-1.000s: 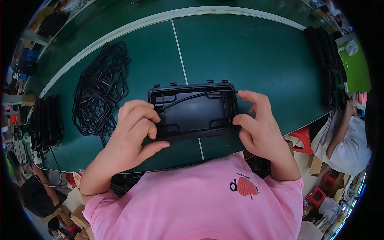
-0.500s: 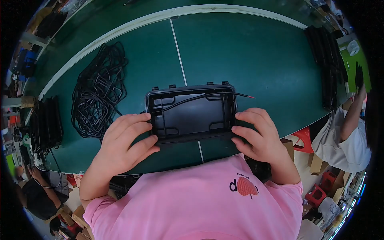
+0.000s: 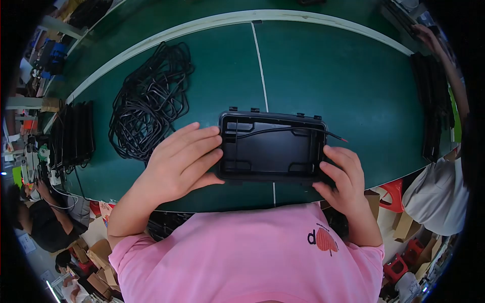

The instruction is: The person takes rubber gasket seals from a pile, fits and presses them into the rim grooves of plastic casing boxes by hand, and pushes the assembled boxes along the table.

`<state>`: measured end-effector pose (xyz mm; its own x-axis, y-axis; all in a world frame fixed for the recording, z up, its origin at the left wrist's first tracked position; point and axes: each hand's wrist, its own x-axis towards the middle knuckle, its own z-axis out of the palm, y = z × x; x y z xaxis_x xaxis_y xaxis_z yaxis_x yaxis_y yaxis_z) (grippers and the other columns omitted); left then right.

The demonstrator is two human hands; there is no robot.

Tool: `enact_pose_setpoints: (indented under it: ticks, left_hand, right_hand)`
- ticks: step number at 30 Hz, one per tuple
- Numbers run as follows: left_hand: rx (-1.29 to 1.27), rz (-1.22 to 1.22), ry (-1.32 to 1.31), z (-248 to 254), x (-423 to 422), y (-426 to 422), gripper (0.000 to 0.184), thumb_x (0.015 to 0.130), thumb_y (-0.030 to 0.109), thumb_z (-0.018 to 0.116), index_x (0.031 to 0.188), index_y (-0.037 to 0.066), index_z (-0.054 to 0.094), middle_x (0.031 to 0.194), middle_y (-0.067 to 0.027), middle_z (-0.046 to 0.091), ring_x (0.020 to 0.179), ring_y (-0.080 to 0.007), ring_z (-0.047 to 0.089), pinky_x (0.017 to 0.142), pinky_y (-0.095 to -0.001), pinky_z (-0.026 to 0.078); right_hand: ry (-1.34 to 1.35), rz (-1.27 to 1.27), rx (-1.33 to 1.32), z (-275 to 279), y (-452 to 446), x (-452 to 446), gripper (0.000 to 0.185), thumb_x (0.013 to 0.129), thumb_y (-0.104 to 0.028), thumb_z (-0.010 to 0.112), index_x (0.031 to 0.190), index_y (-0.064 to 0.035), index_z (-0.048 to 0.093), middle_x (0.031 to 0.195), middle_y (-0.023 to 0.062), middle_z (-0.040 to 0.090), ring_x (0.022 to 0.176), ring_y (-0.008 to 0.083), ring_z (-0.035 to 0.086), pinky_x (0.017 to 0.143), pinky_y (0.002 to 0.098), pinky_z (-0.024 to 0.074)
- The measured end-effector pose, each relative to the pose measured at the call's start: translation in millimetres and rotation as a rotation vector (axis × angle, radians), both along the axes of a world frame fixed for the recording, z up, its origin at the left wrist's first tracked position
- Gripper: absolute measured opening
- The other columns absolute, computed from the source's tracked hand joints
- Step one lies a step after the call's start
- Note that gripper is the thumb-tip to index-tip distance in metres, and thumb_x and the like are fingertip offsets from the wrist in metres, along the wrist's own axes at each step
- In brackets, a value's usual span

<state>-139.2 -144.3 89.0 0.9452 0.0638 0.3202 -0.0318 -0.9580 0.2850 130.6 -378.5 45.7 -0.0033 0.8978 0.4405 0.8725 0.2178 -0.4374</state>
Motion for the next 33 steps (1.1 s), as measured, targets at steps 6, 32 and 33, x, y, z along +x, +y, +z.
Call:
enact_pose_setpoints:
  ticks: [6,32,33]
  left_hand:
    - [0.109,-0.088,-0.093,-8,-9,-10,0.035,0.070,0.026,0.081,0.094,0.003,0.068,0.105,-0.0113,0.067,0.101,-0.0301,0.066,0.091,-0.0451,0.052]
    - [0.117,-0.133,-0.251,-28,-9,-18,0.020,0.068,0.005,0.075,0.088,0.002,0.069,0.094,-0.0104,0.066,0.092,-0.0278,0.067,0.080,-0.0383,0.057]
    - [0.121,-0.131,-0.244,-28,-9,-19,0.021,0.068,0.005,0.075,0.088,0.002,0.069,0.094,-0.0102,0.066,0.092,-0.0276,0.067,0.079,-0.0381,0.057]
  right_hand:
    - [-0.051,0.030,0.181,-15,-11,-7,0.039,0.062,-0.009,0.080,0.098,-0.0005,0.065,0.109,0.0164,0.064,0.087,0.0316,0.063,0.068,0.0377,0.0526]
    - [0.036,-0.027,0.265,-24,0,-5,0.031,0.061,0.001,0.081,0.090,-0.0008,0.068,0.096,0.0120,0.065,0.076,0.0256,0.060,0.061,0.0335,0.0497]
    - [0.025,-0.023,0.263,-23,0,-5,0.031,0.062,0.001,0.080,0.090,-0.0004,0.068,0.095,0.0122,0.065,0.076,0.0257,0.060,0.061,0.0334,0.0497]
